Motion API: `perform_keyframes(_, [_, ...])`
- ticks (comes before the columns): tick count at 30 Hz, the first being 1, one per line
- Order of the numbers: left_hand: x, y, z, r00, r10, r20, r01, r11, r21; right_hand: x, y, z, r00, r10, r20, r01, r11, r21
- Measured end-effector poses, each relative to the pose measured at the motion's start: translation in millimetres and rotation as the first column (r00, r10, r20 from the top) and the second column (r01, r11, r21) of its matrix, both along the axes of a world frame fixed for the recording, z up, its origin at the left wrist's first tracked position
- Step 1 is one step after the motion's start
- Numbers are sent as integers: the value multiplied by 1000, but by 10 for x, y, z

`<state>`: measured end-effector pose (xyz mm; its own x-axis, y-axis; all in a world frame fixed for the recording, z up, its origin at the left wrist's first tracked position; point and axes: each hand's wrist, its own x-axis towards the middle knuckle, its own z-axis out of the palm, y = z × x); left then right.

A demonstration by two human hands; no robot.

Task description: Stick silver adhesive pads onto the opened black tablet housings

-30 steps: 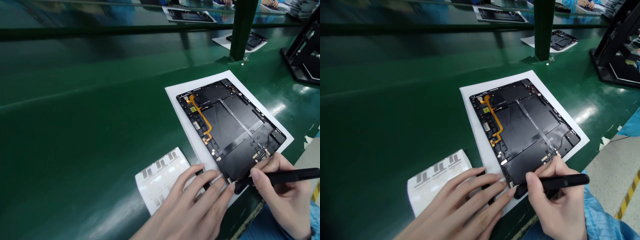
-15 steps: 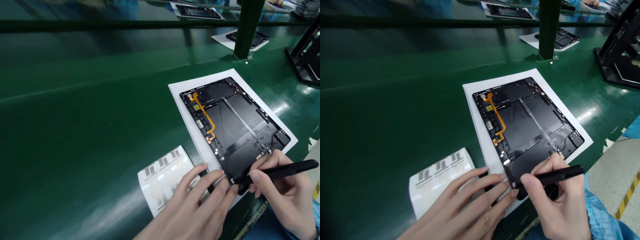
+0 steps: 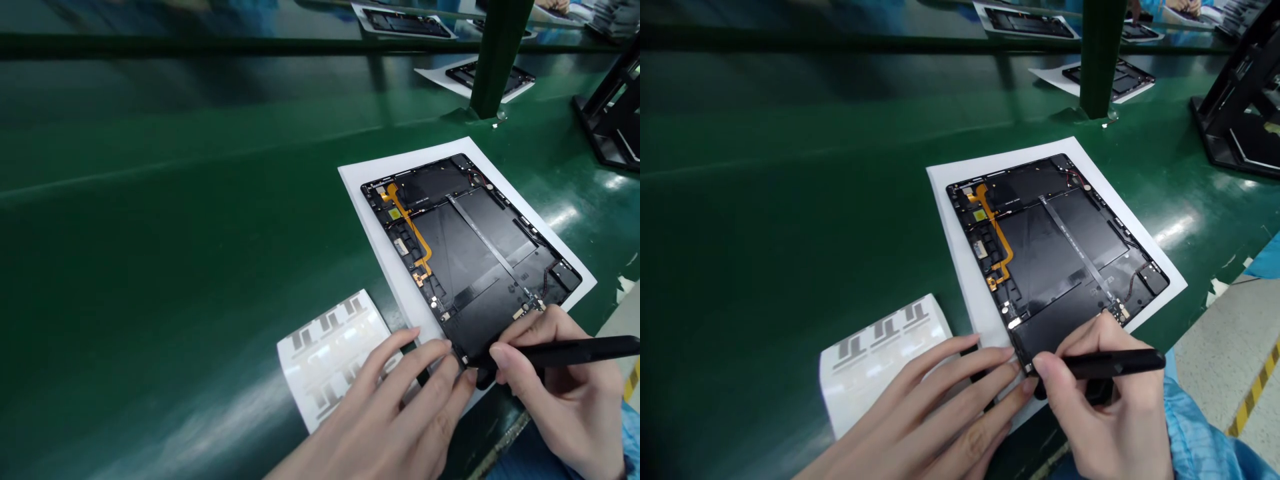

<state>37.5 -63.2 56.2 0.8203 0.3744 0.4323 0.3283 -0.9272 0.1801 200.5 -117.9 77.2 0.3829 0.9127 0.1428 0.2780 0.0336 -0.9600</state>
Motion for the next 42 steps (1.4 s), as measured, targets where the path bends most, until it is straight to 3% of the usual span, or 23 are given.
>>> perform_keyframes(4, [18, 26, 67, 999, 16, 34, -16, 1000, -20, 22, 2, -8, 999, -21, -31, 21, 1000, 17])
perform_keyframes(9, [-58, 88, 198, 997, 32, 66, -22, 989, -143, 58, -5, 20, 999, -35, -26, 36, 999, 29])
perform_keyframes(14, [-121, 95, 177, 999, 22, 33, -15, 979, -203, 57, 9, 45, 1000, -20, -21, 20, 1000, 0])
perform_keyframes(19, [-87, 73, 112, 993, 54, 105, -37, 987, -154, 30, 10, 68, 998, -5, -64, 1, 998, -69])
perform_keyframes(26, [-118, 94, 191, 999, 18, -47, -21, 997, -76, 22, 3, 59, 1000, -9, -21, 8, 999, -38])
perform_keyframes(30, [-115, 108, 200, 999, -9, -45, 4, 995, -102, 35, -27, 33, 999, 45, 1, -45, 999, 14])
perform_keyframes(42, [-118, 109, 234, 999, -38, -34, 32, 986, -166, 140, -53, -7, 989, 144, 39, -145, 989, 16])
